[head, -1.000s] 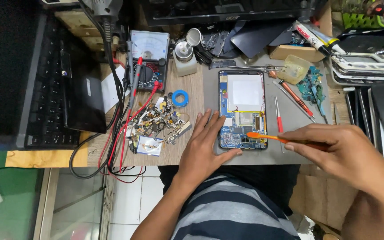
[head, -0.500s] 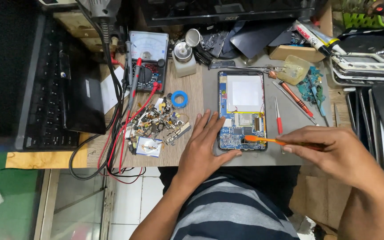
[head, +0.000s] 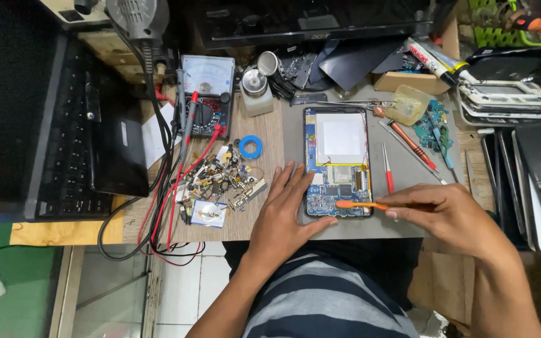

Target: Using a small brush to clean soldered joints and components on a disassembled smartphone motherboard.

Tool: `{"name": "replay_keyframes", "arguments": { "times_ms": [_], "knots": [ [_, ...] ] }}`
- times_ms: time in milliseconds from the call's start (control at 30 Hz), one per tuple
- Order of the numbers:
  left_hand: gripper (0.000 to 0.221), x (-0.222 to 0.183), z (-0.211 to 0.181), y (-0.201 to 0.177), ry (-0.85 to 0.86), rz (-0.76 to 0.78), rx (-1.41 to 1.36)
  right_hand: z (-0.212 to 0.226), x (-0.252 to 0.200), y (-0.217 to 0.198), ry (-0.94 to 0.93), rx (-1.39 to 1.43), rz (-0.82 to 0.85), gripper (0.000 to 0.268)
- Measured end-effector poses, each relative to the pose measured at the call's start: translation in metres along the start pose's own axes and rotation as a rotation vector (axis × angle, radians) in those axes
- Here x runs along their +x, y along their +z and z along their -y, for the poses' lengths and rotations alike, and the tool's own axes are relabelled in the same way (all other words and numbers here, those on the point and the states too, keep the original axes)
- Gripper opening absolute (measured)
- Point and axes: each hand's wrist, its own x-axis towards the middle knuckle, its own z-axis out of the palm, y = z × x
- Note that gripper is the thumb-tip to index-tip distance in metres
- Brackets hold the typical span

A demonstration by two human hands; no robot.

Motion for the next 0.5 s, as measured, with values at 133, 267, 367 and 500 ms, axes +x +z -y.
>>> {"name": "replay_keyframes", "arguments": {
  "times_ms": [133,267,367,500],
  "knots": [
    [0.083,0.0,-0.001,-0.001,-0.012,0.012,0.001,0.001,-0.007,-0.004,-0.074,0.054,-0.054,0.033],
    [0.083,0.001,-0.001,0.0,-0.005,0.006,-0.009,0.001,-0.005,0.002,-0.057,0.106,-0.032,0.029],
    [0.083,0.001,0.0,0.0,0.0,0.0,-0.005,-0.006,-0.006,0.001,-0.057,0.11,-0.017,0.029],
    [0.082,0.0,-0.001,0.0,-0.021,0.012,-0.012,-0.002,-0.014,-0.006,-0.065,0.109,-0.099,0.03]
  ]
}}
